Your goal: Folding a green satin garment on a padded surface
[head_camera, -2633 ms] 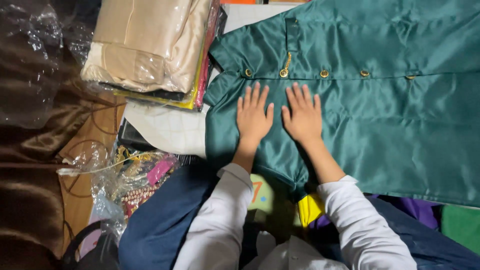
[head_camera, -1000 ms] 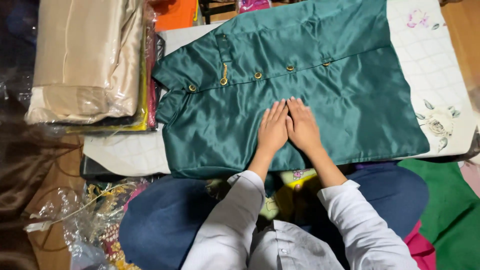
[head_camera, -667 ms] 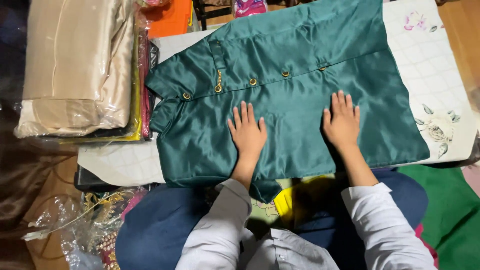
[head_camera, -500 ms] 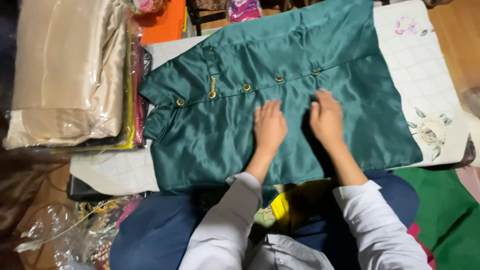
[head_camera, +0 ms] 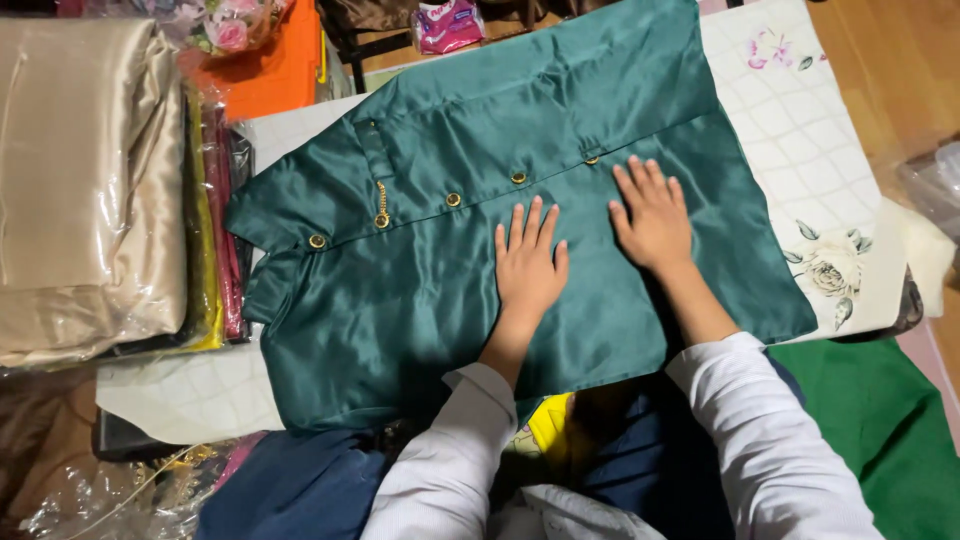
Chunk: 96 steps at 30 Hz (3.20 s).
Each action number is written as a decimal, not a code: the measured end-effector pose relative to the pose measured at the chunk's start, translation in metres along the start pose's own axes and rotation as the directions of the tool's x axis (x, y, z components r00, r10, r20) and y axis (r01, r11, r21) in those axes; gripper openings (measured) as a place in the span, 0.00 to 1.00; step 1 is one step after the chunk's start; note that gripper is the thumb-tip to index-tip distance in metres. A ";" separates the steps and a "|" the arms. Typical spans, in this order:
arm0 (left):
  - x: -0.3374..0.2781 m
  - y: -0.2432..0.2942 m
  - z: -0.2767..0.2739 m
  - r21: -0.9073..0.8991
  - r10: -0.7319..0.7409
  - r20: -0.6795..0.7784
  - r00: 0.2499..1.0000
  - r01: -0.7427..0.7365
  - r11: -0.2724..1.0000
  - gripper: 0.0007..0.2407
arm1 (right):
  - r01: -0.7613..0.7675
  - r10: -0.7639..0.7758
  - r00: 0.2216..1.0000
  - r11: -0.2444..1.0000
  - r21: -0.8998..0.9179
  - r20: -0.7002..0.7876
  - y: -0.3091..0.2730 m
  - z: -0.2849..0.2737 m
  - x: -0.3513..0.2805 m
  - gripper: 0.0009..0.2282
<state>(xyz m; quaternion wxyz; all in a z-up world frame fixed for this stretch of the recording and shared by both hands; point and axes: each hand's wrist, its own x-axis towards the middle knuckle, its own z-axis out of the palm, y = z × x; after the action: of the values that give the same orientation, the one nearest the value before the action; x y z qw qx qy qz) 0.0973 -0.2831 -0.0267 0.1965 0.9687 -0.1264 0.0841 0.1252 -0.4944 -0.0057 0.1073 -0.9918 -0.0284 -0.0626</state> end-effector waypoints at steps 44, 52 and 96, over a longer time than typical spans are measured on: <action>-0.099 0.100 -0.052 -0.333 0.213 -0.071 0.974 -0.225 0.916 0.10 | -0.709 0.648 0.703 0.606 0.361 0.294 0.099 -0.079 -0.056 0.38; -0.103 0.108 -0.097 -0.495 0.254 -0.008 0.967 -0.225 0.839 0.11 | -0.756 0.627 0.654 0.527 0.388 0.423 0.080 -0.088 -0.055 0.43; 0.019 0.036 -0.027 0.301 -0.242 0.601 0.762 0.066 0.951 0.35 | -0.263 0.234 0.941 0.961 0.091 0.243 0.010 -0.022 -0.047 0.18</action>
<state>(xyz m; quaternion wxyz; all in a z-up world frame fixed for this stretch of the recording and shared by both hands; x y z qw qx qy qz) 0.1021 -0.3078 0.0145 0.0194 0.9647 -0.0919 -0.2460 0.0764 -0.5113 0.0071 0.1709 -0.9795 0.0812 0.0686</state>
